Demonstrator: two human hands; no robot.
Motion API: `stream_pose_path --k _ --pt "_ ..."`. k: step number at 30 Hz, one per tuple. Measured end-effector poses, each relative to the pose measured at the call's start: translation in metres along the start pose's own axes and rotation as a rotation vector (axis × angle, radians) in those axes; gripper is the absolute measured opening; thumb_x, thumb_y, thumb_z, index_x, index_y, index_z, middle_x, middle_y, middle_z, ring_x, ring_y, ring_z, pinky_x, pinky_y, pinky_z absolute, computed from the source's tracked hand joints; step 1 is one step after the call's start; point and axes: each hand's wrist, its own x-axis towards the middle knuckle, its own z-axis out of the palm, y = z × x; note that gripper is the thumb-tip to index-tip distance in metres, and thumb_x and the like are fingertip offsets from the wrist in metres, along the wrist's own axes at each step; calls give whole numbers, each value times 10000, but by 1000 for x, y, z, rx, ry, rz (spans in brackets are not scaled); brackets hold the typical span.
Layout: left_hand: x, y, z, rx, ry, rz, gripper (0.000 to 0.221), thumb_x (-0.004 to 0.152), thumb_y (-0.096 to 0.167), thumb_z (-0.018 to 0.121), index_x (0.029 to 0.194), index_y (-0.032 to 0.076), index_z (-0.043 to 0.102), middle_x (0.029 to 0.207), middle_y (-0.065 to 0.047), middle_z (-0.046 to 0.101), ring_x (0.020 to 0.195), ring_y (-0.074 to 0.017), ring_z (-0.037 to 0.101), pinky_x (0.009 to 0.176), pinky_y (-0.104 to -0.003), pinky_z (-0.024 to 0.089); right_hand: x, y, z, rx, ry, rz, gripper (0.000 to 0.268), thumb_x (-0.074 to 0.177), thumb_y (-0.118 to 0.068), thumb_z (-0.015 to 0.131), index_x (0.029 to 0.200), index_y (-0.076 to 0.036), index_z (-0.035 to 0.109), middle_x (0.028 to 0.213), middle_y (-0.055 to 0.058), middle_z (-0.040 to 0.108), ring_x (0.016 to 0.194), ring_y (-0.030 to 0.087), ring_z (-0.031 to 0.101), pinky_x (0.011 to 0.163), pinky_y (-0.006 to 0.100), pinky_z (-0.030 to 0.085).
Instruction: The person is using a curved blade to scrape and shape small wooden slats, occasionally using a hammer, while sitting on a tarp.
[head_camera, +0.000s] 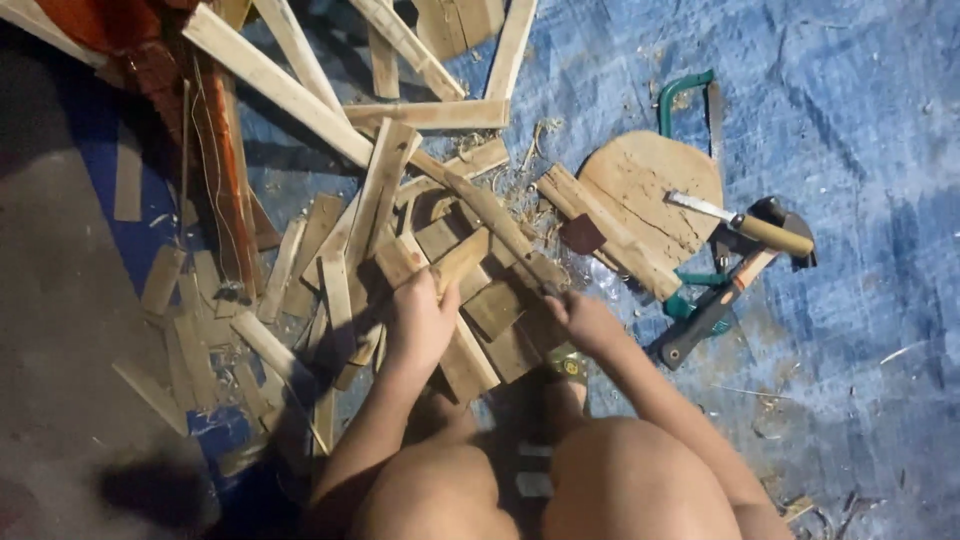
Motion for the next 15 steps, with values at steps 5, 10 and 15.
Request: stream_pose_path --k 5,10,15 --pt "5 -1 -7 -48 51 11 244 858 211 734 890 -26 686 725 -260 701 768 -458 728 611 -549 562 5 3 0 -22 28 6 603 1021 -565 406 1153 -43 678 1031 281 746 1067 462 711 931 573 546" --pt "10 5 -35 2 28 -23 299 824 271 757 845 -15 672 721 -242 712 752 -446 734 596 -529 565 3 5 9 -33 -3 19 606 1021 -563 403 1189 -36 652 1053 295 738 1077 475 701 946 584 543" --pt "19 -6 -32 -74 -128 -205 343 791 305 742 1059 95 695 814 -192 757 882 -401 748 703 -519 572 -1 3 9 -55 13 43 593 1022 -582 404 1166 -56 637 1000 276 750 1034 465 721 909 565 567"
